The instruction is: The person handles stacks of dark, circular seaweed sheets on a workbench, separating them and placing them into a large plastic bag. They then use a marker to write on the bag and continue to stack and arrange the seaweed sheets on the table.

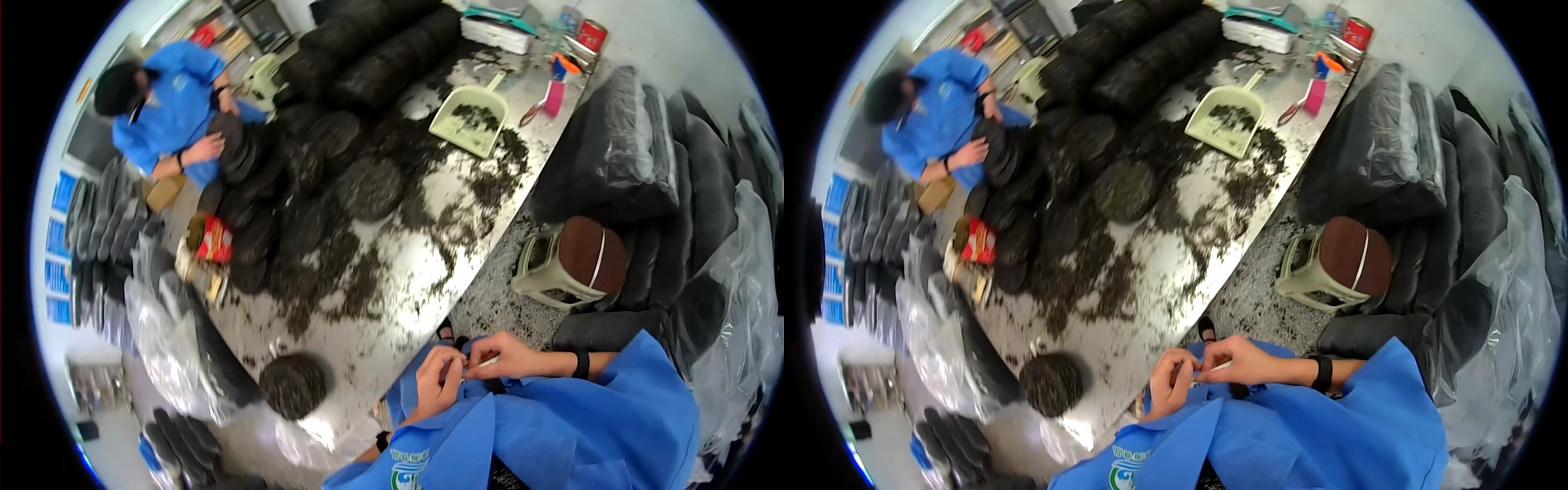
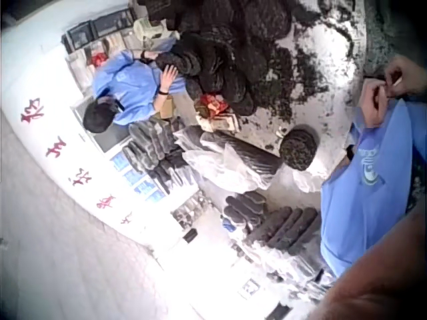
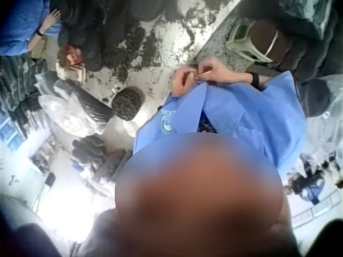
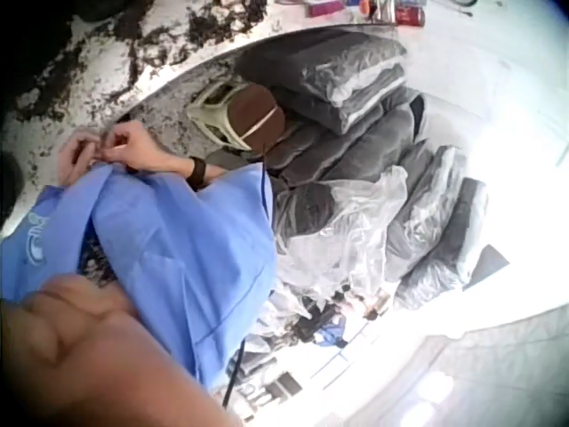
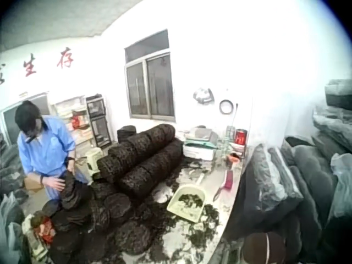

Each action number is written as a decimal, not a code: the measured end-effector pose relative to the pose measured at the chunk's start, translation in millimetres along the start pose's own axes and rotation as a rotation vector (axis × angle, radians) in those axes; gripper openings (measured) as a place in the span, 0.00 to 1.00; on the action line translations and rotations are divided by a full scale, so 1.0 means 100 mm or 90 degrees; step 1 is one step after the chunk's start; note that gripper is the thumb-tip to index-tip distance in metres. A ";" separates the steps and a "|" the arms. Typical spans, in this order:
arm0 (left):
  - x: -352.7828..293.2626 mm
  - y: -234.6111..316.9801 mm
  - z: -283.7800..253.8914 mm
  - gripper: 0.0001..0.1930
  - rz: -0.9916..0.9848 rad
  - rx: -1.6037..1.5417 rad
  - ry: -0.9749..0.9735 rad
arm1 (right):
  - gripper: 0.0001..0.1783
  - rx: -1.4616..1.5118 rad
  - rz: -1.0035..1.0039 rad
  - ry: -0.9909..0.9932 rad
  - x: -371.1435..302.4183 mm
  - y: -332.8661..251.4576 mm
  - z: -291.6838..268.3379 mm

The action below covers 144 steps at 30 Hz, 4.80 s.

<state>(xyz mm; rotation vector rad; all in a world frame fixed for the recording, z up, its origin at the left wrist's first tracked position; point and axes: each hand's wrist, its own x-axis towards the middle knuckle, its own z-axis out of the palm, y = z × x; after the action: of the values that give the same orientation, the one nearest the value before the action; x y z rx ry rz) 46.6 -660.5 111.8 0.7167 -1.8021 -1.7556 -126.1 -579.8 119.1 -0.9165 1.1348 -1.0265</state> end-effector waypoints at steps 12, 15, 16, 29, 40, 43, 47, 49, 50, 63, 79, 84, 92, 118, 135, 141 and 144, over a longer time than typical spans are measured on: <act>2.41 -0.36 0.03 0.15 -0.094 0.076 -0.215 | 0.07 -0.051 0.118 0.008 1.31 -0.37 -1.97; 3.05 -0.85 0.12 0.26 0.002 0.328 -0.278 | 0.09 -0.051 0.193 0.013 1.75 -0.22 -3.25; 3.18 -0.88 0.09 0.26 -0.042 0.332 -0.221 | 0.10 -0.040 0.196 0.086 1.86 -0.14 -3.72; 3.05 -0.99 -0.66 0.25 -0.491 0.325 -0.052 | 0.29 -0.192 0.232 0.407 2.81 0.38 -7.78; 2.57 -0.19 -0.54 0.23 -0.530 0.218 -0.060 | 0.17 -0.265 0.122 0.265 2.87 0.91 -6.59; 2.21 0.14 -0.77 0.24 -0.571 0.173 -0.179 | 0.21 -0.304 0.190 0.220 2.63 0.99 -6.39; 1.90 0.47 -1.74 0.25 -0.623 0.203 -0.262 | 0.33 -0.760 0.211 0.140 2.58 0.19 -5.84; 1.84 0.46 -2.45 0.26 -0.622 0.258 -0.280 | 0.38 -0.953 0.154 0.150 2.62 -0.49 -5.40; 1.79 0.42 -2.77 0.26 -0.620 0.291 -0.262 | 0.36 -0.956 0.131 0.128 2.74 -0.76 -5.13; 1.73 -3.12 -5.05 0.47 -0.379 0.251 0.867 | 0.61 -0.593 -0.148 0.281 6.41 -0.73 -1.12; 2.19 -2.34 -5.26 0.32 -0.065 -0.478 0.989 | 0.51 -0.912 -0.490 0.366 6.57 -0.51 0.31; 2.53 -2.42 -4.58 0.49 -0.045 -0.478 0.876 | 0.55 -0.959 -0.595 0.274 6.62 -0.16 0.59; 1.92 -1.25 -4.10 0.46 -0.139 -0.371 0.830 | 0.49 -0.787 -0.393 0.135 5.63 -0.62 0.57; 3.68 -0.68 -1.84 0.28 0.073 0.597 0.208 | 0.29 -0.308 -0.044 0.364 4.07 0.95 -2.98; 2.90 -2.67 -3.06 0.56 -0.474 0.362 0.712 | 0.23 -0.696 -0.164 0.146 4.63 -0.62 -2.12; 2.89 -1.56 -3.73 0.37 -0.276 -0.096 0.495 | 0.22 -0.712 -0.174 0.164 4.66 -0.58 -2.14; 3.38 -1.35 -4.14 0.29 -0.167 -0.166 0.563 | 0.23 -0.732 -0.182 0.159 4.66 -0.61 -2.09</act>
<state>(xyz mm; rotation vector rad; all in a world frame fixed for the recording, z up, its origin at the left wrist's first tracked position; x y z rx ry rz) 88.9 -1195.6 -12.3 1.3788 -0.8971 -1.4218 -290.7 -1055.6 14.6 -1.9266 1.8886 -0.6545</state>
